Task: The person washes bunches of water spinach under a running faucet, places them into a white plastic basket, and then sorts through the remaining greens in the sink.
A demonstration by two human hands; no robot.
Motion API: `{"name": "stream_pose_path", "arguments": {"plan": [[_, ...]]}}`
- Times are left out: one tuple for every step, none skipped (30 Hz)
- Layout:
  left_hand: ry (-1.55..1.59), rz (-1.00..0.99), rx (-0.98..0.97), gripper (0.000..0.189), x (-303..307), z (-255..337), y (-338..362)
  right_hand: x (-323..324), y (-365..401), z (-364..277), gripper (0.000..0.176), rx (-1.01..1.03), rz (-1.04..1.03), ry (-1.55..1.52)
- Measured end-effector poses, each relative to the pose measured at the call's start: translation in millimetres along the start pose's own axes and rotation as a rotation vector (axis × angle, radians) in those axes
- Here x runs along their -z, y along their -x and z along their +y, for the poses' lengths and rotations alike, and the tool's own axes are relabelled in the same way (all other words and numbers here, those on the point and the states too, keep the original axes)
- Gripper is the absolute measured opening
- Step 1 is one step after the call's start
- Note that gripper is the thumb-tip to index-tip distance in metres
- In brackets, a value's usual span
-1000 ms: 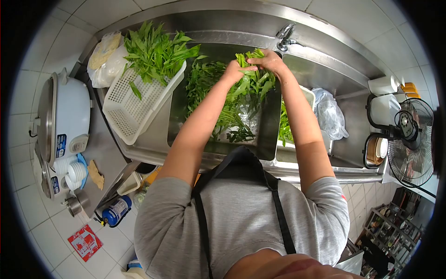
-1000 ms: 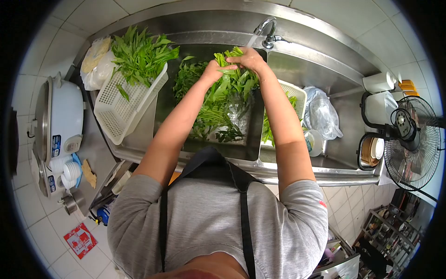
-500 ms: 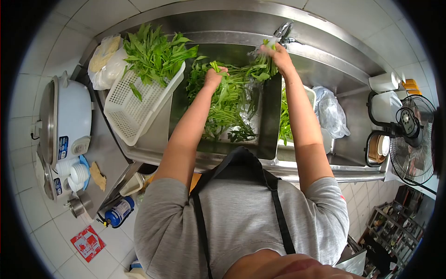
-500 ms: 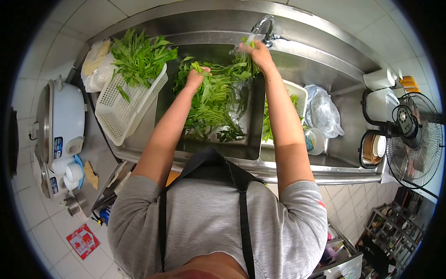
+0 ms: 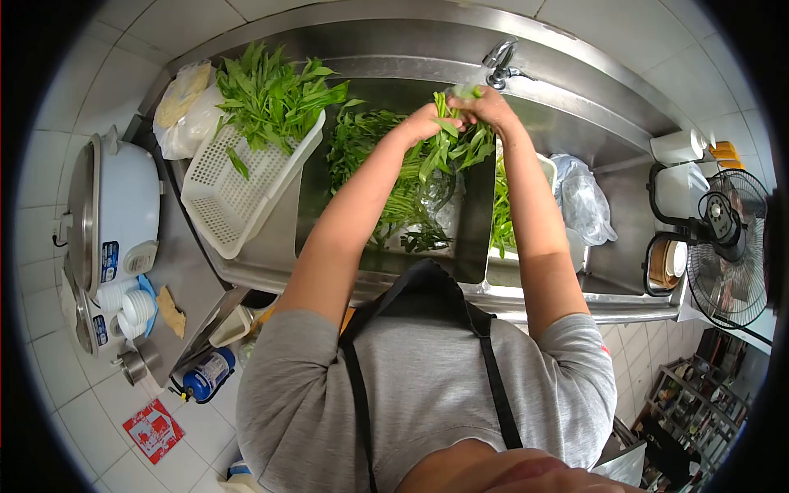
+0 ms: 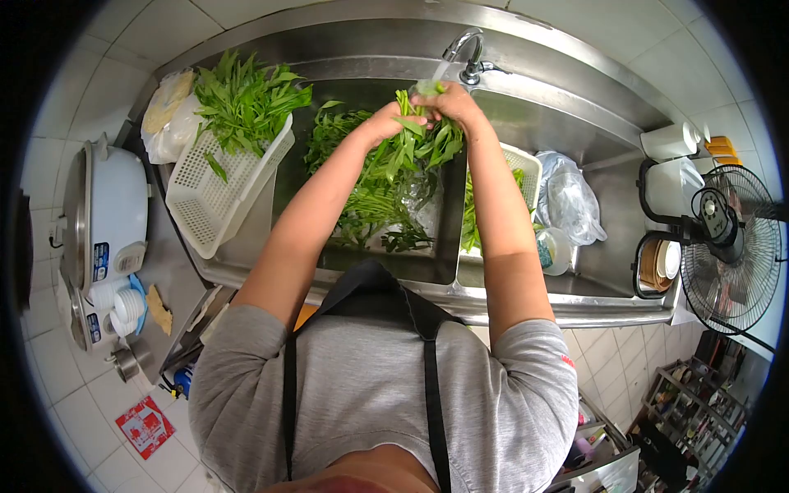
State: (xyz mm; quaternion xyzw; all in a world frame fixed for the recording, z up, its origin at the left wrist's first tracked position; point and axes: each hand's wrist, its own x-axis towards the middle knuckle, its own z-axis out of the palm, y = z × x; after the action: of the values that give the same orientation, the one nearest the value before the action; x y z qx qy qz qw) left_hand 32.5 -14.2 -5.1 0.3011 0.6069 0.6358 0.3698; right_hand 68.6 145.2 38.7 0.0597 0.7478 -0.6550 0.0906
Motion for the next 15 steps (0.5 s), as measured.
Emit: {"name": "stream_pose_path", "arguments": {"plan": [[0.043,-0.003,0.026,0.021,-2.3,5.3,-3.2,7.1,0.1,3.0,0.019,-0.001,0.003,0.0],[0.087,-0.007,0.053,0.02,-5.6,9.7,-5.0,13.1,0.7,6.8,0.018,-0.002,0.023,-0.108],[0.087,-0.012,0.054,0.02,-7.2,8.8,-8.6,14.5,4.1,3.3,0.018,-0.001,0.044,-0.216],[0.088,-0.004,0.094,0.021,-8.1,8.3,-13.0,15.3,9.1,1.0,0.017,-0.03,0.057,-0.28],[0.089,0.003,0.135,0.021,-9.6,7.7,-17.0,14.0,11.2,-2.0,0.017,-0.029,0.063,-0.281],[0.087,-0.002,0.135,0.021,-12.6,9.6,-19.2,14.0,11.8,-2.7,0.018,0.002,0.074,-0.175],[0.024,0.011,0.149,0.022,-15.6,11.2,-20.2,13.0,12.3,-3.1,0.019,0.032,0.084,-0.069],[-0.041,0.025,0.162,0.023,-17.9,12.5,-20.3,11.7,12.0,-3.8,0.021,0.027,0.099,0.034],[-0.044,0.022,0.164,0.023,-19.3,13.2,-20.0,11.3,11.7,-4.6,0.021,0.027,0.102,0.031],[-0.046,0.026,0.151,0.024,-20.8,13.2,-18.6,10.7,11.8,-5.1,0.02,0.018,0.126,0.045],[-0.048,0.031,0.138,0.025,-21.8,13.2,-17.1,10.0,11.9,-5.3,0.02,0.009,0.148,0.059],[-0.052,0.03,0.141,0.025,-19.4,11.7,-17.0,9.8,11.9,-6.0,0.018,0.055,0.207,0.017],[-0.07,0.023,0.2,0.025,-16.6,10.0,-15.6,11.2,8.1,-3.7,0.018,0.055,0.208,0.013],[-0.086,0.016,0.26,0.025,-15.0,7.4,-13.3,13.0,3.6,-1.9,0.018,0.056,0.262,0.014],[-0.086,0.017,0.262,0.025,-13.2,5.6,-11.7,14.2,0.8,-0.7,0.019,0.06,0.315,0.016]]}}
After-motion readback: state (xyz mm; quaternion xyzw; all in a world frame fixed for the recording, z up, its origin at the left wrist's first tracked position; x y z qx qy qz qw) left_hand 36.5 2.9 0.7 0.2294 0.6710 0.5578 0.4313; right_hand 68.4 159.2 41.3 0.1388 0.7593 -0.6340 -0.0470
